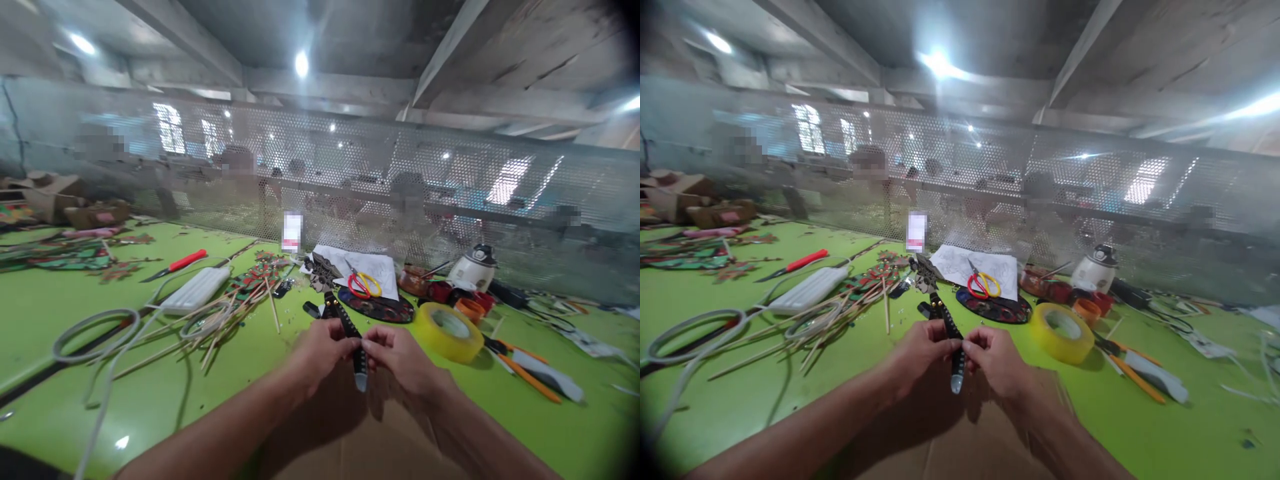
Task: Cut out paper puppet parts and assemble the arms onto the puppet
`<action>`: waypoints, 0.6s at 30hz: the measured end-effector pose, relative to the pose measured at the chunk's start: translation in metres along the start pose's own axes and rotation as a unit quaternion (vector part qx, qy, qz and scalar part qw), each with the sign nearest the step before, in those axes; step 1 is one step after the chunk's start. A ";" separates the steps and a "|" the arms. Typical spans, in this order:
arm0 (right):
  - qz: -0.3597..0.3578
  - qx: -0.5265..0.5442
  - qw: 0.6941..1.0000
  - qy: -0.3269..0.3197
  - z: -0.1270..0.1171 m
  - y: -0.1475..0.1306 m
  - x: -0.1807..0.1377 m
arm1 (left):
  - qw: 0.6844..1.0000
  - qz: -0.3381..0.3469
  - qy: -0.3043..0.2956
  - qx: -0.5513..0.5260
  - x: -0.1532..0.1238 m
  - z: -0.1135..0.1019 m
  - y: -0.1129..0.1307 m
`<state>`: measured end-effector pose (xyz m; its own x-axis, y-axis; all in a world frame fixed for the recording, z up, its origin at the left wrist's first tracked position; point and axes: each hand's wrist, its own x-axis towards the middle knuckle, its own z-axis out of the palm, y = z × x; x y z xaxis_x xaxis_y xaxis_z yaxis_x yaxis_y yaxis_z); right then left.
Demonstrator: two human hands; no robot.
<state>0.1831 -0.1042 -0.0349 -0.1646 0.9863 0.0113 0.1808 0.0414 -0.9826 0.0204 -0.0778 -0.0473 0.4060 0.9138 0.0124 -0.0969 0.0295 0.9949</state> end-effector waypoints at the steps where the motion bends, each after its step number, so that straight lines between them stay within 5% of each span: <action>1: -0.005 0.001 1.000 0.005 0.001 0.000 0.000 | 1.000 0.004 -0.001 0.002 -0.001 0.001 0.000; 8: -0.038 -0.007 0.998 0.054 0.007 -0.001 -0.001 | 0.999 0.033 -0.017 0.006 0.004 -0.002 0.002; 18: -0.078 -0.057 0.989 0.114 0.016 0.001 -0.003 | 0.995 0.059 0.050 0.062 0.009 -0.005 -0.003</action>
<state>0.1685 -0.1099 -0.0388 0.0213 0.9764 0.2148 0.2807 0.2003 -0.9386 0.0198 -0.0674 -0.0504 0.3059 0.9437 0.1256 -0.0235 -0.1244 0.9920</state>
